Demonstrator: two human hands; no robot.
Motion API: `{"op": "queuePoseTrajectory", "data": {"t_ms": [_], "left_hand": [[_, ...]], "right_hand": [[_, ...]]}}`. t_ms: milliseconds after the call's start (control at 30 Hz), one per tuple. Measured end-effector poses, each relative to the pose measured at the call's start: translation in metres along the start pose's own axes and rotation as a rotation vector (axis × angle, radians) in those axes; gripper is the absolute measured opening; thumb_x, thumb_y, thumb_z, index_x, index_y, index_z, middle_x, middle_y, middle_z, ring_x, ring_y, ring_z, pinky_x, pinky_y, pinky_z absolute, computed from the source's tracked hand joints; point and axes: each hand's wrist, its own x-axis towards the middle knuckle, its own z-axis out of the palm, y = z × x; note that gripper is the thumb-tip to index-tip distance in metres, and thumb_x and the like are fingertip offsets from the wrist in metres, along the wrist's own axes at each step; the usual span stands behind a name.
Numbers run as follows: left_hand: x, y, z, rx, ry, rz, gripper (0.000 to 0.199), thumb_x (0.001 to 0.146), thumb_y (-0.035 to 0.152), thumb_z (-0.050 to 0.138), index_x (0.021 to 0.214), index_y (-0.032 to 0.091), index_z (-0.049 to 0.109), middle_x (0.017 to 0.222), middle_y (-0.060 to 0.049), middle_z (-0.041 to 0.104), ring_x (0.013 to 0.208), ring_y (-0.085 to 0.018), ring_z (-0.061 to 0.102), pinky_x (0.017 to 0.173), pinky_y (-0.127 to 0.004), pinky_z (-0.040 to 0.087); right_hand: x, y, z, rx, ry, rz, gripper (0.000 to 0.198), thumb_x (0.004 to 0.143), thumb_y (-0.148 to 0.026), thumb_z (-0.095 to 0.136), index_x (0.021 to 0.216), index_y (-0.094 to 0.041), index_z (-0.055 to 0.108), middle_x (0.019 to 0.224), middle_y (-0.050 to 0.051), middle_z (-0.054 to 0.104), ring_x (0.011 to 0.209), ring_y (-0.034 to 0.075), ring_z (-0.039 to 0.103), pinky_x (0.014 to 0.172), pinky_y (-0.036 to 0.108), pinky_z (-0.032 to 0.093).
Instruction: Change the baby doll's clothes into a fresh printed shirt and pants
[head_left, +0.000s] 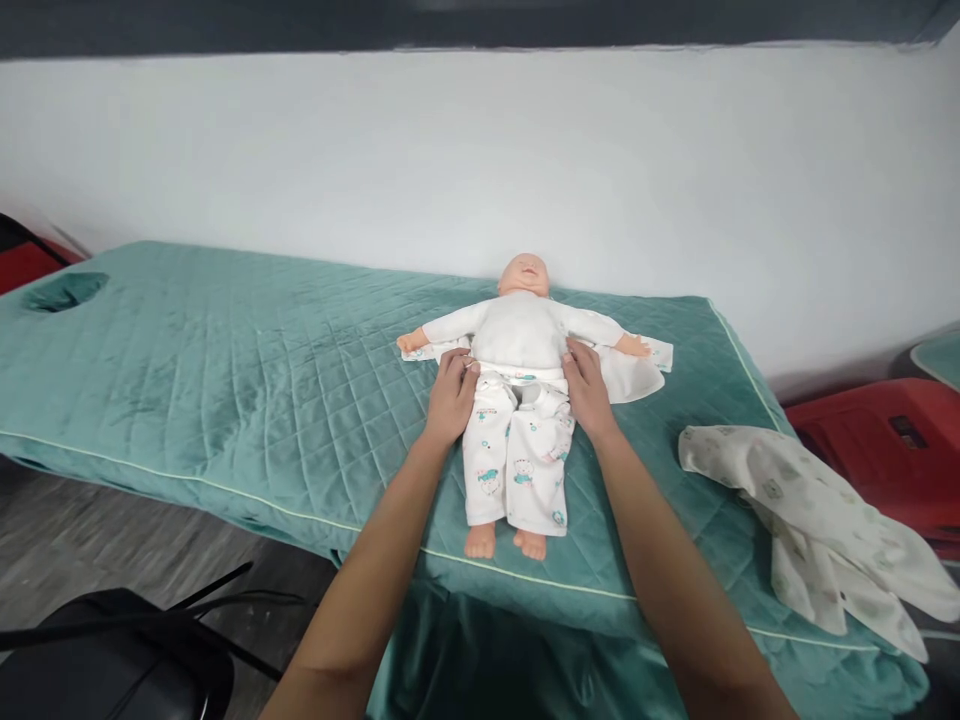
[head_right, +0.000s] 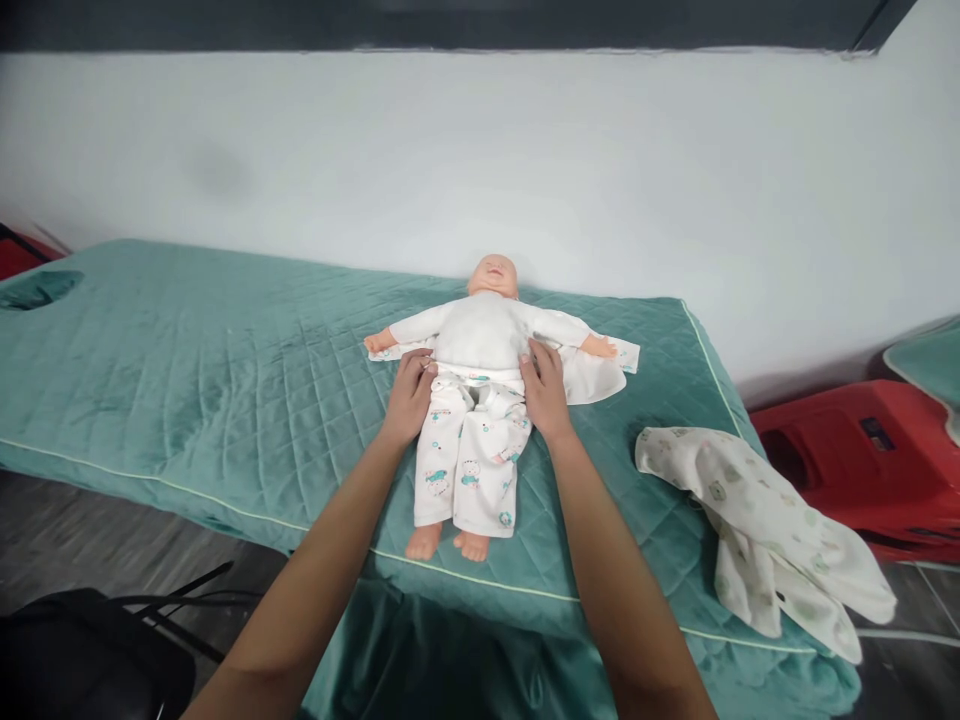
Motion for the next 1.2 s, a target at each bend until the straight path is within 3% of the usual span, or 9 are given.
{"op": "queuePoseTrajectory", "data": {"t_ms": [100, 367, 500, 633, 733, 833, 1000, 1200], "left_hand": [[0.001, -0.001, 0.001, -0.019, 0.002, -0.018, 0.023, 0.102, 0.037, 0.039, 0.091, 0.023, 0.053, 0.122, -0.007, 0.055, 0.120, -0.019, 0.055, 0.108, -0.035, 0.042], [0.003, -0.007, 0.004, -0.037, 0.009, -0.015, 0.022, 0.102, 0.037, 0.040, 0.090, 0.024, 0.053, 0.122, -0.007, 0.054, 0.119, -0.019, 0.054, 0.107, -0.035, 0.042], [0.003, -0.009, 0.004, -0.051, 0.010, 0.003, 0.022, 0.102, 0.036, 0.040, 0.089, 0.023, 0.053, 0.121, -0.007, 0.054, 0.119, -0.018, 0.054, 0.107, -0.035, 0.041], [0.003, -0.010, 0.004, -0.074, 0.015, 0.007, 0.022, 0.102, 0.037, 0.042, 0.090, 0.023, 0.054, 0.120, -0.007, 0.054, 0.118, -0.018, 0.054, 0.107, -0.034, 0.042], [0.003, -0.010, 0.003, -0.075, 0.017, 0.004, 0.021, 0.101, 0.036, 0.043, 0.090, 0.023, 0.054, 0.119, -0.006, 0.055, 0.118, -0.019, 0.055, 0.107, -0.034, 0.042], [0.003, -0.009, 0.003, -0.075, 0.015, -0.007, 0.020, 0.101, 0.037, 0.042, 0.091, 0.024, 0.054, 0.119, -0.006, 0.055, 0.118, -0.019, 0.055, 0.107, -0.034, 0.042], [0.003, -0.007, 0.003, -0.094, 0.013, -0.019, 0.021, 0.101, 0.037, 0.043, 0.088, 0.023, 0.054, 0.119, -0.007, 0.054, 0.118, -0.019, 0.054, 0.108, -0.035, 0.041], [0.003, -0.004, 0.002, -0.109, 0.007, -0.040, 0.022, 0.101, 0.036, 0.043, 0.087, 0.023, 0.054, 0.120, -0.007, 0.054, 0.119, -0.019, 0.054, 0.108, -0.035, 0.040]], "right_hand": [[0.007, 0.002, 0.003, -0.023, -0.036, -0.010, 0.072, 0.093, -0.074, 0.037, 0.130, -0.017, 0.061, 0.144, 0.015, 0.051, 0.141, 0.024, 0.042, 0.126, 0.044, 0.024], [0.029, 0.002, 0.007, -0.039, -0.101, 0.085, 0.084, 0.085, -0.086, 0.036, 0.118, -0.016, 0.069, 0.144, 0.016, 0.056, 0.141, 0.031, 0.045, 0.126, 0.048, 0.023], [0.028, 0.000, 0.005, -0.022, -0.125, 0.112, 0.069, 0.091, -0.075, 0.040, 0.116, -0.018, 0.070, 0.136, 0.014, 0.064, 0.133, 0.031, 0.053, 0.120, 0.050, 0.032], [0.021, 0.002, 0.003, 0.102, -0.053, 0.133, 0.051, 0.088, -0.057, 0.056, 0.123, -0.021, 0.067, 0.138, 0.010, 0.063, 0.132, 0.028, 0.055, 0.118, 0.048, 0.037], [0.019, 0.002, 0.003, 0.242, 0.000, 0.212, 0.053, 0.083, -0.048, 0.062, 0.130, -0.022, 0.062, 0.128, 0.009, 0.069, 0.114, 0.028, 0.066, 0.102, 0.048, 0.052], [0.018, 0.001, 0.003, 0.267, 0.030, 0.256, 0.053, 0.082, -0.045, 0.062, 0.129, -0.021, 0.063, 0.121, 0.009, 0.072, 0.104, 0.027, 0.069, 0.094, 0.048, 0.056], [0.016, -0.003, 0.001, 0.153, 0.044, 0.196, 0.046, 0.085, -0.045, 0.060, 0.122, -0.020, 0.070, 0.135, 0.007, 0.067, 0.128, 0.027, 0.059, 0.116, 0.047, 0.041], [0.015, -0.006, -0.002, 0.043, -0.063, 0.210, 0.060, 0.091, -0.053, 0.053, 0.140, -0.020, 0.060, 0.153, 0.006, 0.051, 0.147, 0.024, 0.041, 0.127, 0.043, 0.024]]}}
